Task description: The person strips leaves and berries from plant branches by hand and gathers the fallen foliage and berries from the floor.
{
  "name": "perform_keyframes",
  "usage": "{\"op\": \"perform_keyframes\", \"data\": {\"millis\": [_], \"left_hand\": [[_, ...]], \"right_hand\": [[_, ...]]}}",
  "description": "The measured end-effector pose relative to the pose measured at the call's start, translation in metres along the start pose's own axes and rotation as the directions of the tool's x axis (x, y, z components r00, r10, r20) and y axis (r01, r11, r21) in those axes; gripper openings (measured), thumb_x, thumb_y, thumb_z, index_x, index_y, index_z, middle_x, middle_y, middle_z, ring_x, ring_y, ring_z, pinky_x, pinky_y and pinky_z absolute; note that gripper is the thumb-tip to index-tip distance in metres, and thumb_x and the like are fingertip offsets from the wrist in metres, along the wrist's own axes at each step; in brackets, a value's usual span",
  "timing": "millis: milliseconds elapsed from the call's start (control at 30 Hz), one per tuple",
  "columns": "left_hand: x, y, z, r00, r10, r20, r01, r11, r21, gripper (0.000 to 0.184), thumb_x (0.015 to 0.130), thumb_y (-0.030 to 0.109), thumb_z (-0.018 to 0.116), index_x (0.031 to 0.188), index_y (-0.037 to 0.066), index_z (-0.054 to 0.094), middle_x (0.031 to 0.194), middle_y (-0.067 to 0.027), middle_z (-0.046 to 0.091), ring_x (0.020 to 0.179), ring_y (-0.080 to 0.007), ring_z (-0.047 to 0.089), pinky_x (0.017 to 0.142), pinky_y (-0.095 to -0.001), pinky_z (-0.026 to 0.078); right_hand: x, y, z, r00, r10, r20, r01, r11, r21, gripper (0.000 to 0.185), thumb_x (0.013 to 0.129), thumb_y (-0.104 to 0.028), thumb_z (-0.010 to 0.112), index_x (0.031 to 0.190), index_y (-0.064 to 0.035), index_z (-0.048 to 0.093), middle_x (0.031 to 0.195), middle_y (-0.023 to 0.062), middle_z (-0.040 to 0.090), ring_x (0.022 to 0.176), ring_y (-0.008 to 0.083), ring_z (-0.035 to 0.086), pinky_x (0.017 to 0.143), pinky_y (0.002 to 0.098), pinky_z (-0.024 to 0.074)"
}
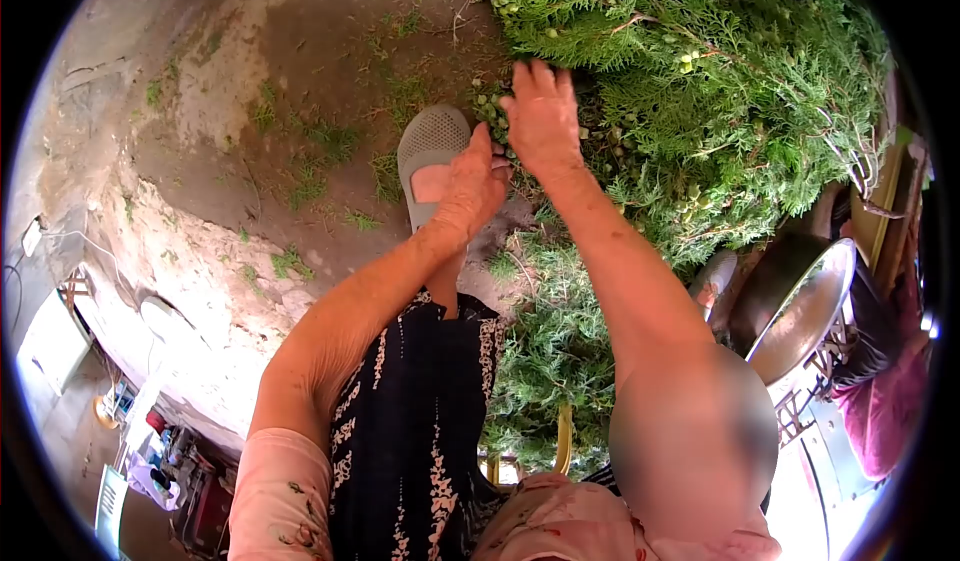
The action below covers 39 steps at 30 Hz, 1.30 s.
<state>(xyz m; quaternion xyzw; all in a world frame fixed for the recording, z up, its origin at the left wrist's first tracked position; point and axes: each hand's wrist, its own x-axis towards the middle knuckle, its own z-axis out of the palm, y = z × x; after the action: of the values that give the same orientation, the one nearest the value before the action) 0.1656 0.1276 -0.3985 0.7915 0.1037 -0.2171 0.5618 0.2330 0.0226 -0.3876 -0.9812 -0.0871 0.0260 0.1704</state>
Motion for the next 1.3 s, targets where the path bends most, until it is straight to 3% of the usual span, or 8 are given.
{"op": "perform_keyframes", "data": {"millis": [233, 367, 567, 667, 733, 833, 900, 1300], "left_hand": [[-0.005, 0.009, -0.004, 0.998, 0.060, -0.010, -0.057, 0.975, 0.213, 0.051, 0.074, -0.004, 0.050, 0.123, -0.006, 0.032, 0.087, -0.0227, 0.058, 0.080, -0.0351, 0.060, 0.068, -0.0390, 0.048], [-0.002, 0.003, -0.003, 0.997, -0.039, 0.067, 0.038, 0.999, 0.024, 0.036, 0.080, 0.000, 0.051, 0.113, -0.003, 0.037, 0.095, -0.0212, 0.059, 0.090, -0.0315, 0.060, 0.074, -0.0357, 0.047], [-0.001, -0.008, 0.001, 0.999, 0.040, -0.006, -0.040, 0.997, 0.059, 0.046, 0.075, -0.002, 0.052, 0.118, -0.006, 0.037, 0.085, -0.0192, 0.058, 0.076, -0.0340, 0.058, 0.068, -0.0375, 0.047], [-0.007, 0.000, -0.002, 1.000, -0.014, -0.021, 0.014, 1.000, -0.025, 0.045, 0.075, -0.002, 0.054, 0.118, -0.003, 0.038, 0.092, -0.0166, 0.057, 0.081, -0.0272, 0.058, 0.071, -0.0316, 0.046], [-0.011, 0.012, -0.012, 0.999, -0.045, -0.020, 0.046, 0.997, 0.063, 0.047, 0.075, -0.002, 0.056, 0.119, -0.001, 0.039, 0.098, -0.0139, 0.056, 0.084, -0.0208, 0.058, 0.072, -0.0256, 0.046], [-0.008, 0.024, -0.028, 0.994, 0.039, -0.106, -0.008, 0.959, 0.283, 0.056, 0.070, -0.001, 0.063, 0.121, 0.000, 0.039, 0.109, -0.0171, 0.052, 0.092, -0.0255, 0.056, 0.076, -0.0298, 0.046], [0.005, 0.039, -0.036, 0.890, 0.449, -0.080, -0.294, 0.698, 0.653, 0.072, 0.063, 0.002, 0.073, 0.126, 0.006, 0.037, 0.121, -0.0183, 0.045, 0.103, -0.0306, 0.051, 0.082, -0.0359, 0.045], [0.058, 0.050, -0.035, 0.918, 0.194, 0.346, -0.397, 0.451, 0.800, 0.097, 0.050, -0.001, 0.078, 0.134, 0.012, 0.031, 0.124, -0.0158, 0.038, 0.109, -0.0358, 0.043, 0.088, -0.0379, 0.045]], "right_hand": [[-0.020, -0.014, -0.020, 0.968, -0.009, 0.252, -0.066, 0.956, 0.286, 0.034, 0.077, -0.005, 0.055, 0.110, 0.0000, 0.052, 0.112, 0.0182, 0.051, 0.099, 0.0355, 0.049, 0.087, 0.0420, 0.0420], [0.002, 0.001, 0.000, 0.994, -0.011, -0.112, 0.035, 0.976, 0.215, 0.034, 0.078, -0.003, 0.052, 0.112, -0.0016, 0.051, 0.115, 0.0155, 0.052, 0.101, 0.0334, 0.050, 0.088, 0.0411, 0.0418], [-0.028, -0.005, -0.007, 0.980, -0.145, 0.138, 0.093, 0.940, 0.328, 0.038, 0.078, 0.001, 0.050, 0.116, -0.0017, 0.051, 0.120, 0.0168, 0.050, 0.110, 0.0346, 0.044, 0.095, 0.0405, 0.0354], [-0.054, -0.008, -0.035, 0.998, -0.028, -0.052, 0.047, 0.904, 0.425, 0.037, 0.074, -0.002, 0.054, 0.111, -0.0014, 0.053, 0.112, 0.0135, 0.053, 0.105, 0.0337, 0.048, 0.088, 0.0384, 0.0424], [-0.080, -0.007, -0.036, 0.913, 0.347, 0.214, -0.404, 0.705, 0.582, 0.042, 0.073, 0.000, 0.058, 0.114, -0.0006, 0.050, 0.109, 0.0173, 0.053, 0.099, 0.0325, 0.052, 0.076, 0.0374, 0.0470], [-0.111, -0.004, -0.010, 0.816, 0.544, 0.194, -0.548, 0.624, 0.557, 0.053, 0.070, -0.002, 0.067, 0.119, 0.0000, 0.045, 0.094, 0.0136, 0.055, 0.071, 0.0227, 0.059, 0.064, 0.0286, 0.0503], [-0.111, -0.009, 0.000, 0.784, 0.571, 0.242, -0.583, 0.545, 0.602, 0.067, 0.067, -0.003, 0.071, 0.125, -0.0017, 0.038, 0.097, 0.0166, 0.054, 0.074, 0.0237, 0.057, 0.068, 0.0323, 0.0493], [-0.102, -0.020, -0.005, 0.666, 0.708, 0.236, -0.727, 0.544, 0.420, 0.079, 0.063, 0.000, 0.072, 0.128, 0.0005, 0.028, 0.110, 0.0207, 0.035, 0.100, 0.0375, 0.044, 0.084, 0.0403, 0.0400]]}}
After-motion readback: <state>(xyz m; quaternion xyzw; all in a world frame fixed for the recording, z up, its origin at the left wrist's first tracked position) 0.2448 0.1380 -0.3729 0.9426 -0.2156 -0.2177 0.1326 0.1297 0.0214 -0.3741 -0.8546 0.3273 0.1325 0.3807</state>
